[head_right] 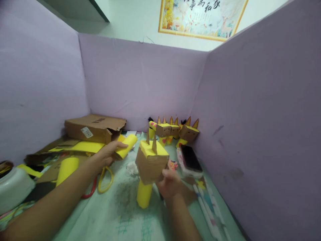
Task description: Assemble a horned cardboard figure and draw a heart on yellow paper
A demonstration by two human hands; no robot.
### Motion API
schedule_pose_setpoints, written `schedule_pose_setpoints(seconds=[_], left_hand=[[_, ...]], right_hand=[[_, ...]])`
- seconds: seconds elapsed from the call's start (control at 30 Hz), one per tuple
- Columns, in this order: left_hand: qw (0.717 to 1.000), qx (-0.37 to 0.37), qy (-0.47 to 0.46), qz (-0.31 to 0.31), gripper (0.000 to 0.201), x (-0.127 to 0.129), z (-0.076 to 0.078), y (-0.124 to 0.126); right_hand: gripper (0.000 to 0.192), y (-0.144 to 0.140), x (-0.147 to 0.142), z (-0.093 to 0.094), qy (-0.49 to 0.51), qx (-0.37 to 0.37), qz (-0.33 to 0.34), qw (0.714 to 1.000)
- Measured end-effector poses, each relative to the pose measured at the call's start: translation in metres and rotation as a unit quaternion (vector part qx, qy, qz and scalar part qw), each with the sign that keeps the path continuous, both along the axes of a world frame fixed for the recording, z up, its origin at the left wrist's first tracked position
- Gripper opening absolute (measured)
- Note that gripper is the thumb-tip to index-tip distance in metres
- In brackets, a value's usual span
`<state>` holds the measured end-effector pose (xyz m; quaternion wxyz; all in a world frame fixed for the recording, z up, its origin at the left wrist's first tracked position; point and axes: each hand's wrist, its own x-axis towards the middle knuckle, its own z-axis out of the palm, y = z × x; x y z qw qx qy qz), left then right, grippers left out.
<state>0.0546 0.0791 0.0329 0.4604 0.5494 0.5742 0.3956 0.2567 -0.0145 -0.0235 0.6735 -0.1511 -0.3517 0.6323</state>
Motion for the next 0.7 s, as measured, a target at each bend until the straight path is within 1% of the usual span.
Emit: schedule_pose_setpoints(seconds=[0.07, 0.17, 0.23, 0.33, 0.43, 0.53, 0.63, 0.7], left_hand=[[0.992, -0.066, -0.092, -0.050, 0.026, -0.006, 0.005, -0.019], [0.971, -0.119, -0.197, -0.068, 0.027, -0.010, 0.009, -0.036], [0.960, -0.133, -0.237, -0.064, 0.027, -0.011, 0.010, -0.039], [0.958, -0.130, -0.249, -0.056, 0.027, -0.011, 0.010, -0.038], [0.974, -0.097, -0.201, -0.029, 0.027, -0.009, 0.007, -0.036], [0.995, -0.029, -0.088, 0.036, 0.034, -0.009, -0.003, -0.030], [0.994, 0.030, 0.050, 0.092, 0.050, -0.013, -0.021, -0.022], [0.987, 0.048, 0.119, 0.100, 0.052, -0.015, -0.033, -0.017]], right_hand=[[0.045, 0.001, 0.001, -0.002, 0.012, -0.014, -0.018, 1.000], [0.042, 0.004, 0.002, -0.007, 0.009, -0.033, -0.042, 0.999], [0.040, 0.006, 0.003, -0.010, 0.004, -0.041, -0.049, 0.998], [0.039, 0.007, 0.004, -0.013, 0.010, -0.045, -0.054, 0.998], [0.041, 0.006, 0.004, -0.013, 0.001, -0.040, -0.058, 0.998], [0.045, 0.004, 0.001, -0.010, -0.008, -0.034, -0.057, 0.998], [0.049, 0.001, -0.002, -0.007, -0.017, -0.033, -0.055, 0.998], [0.050, -0.001, -0.004, -0.005, -0.026, -0.032, -0.055, 0.998]])
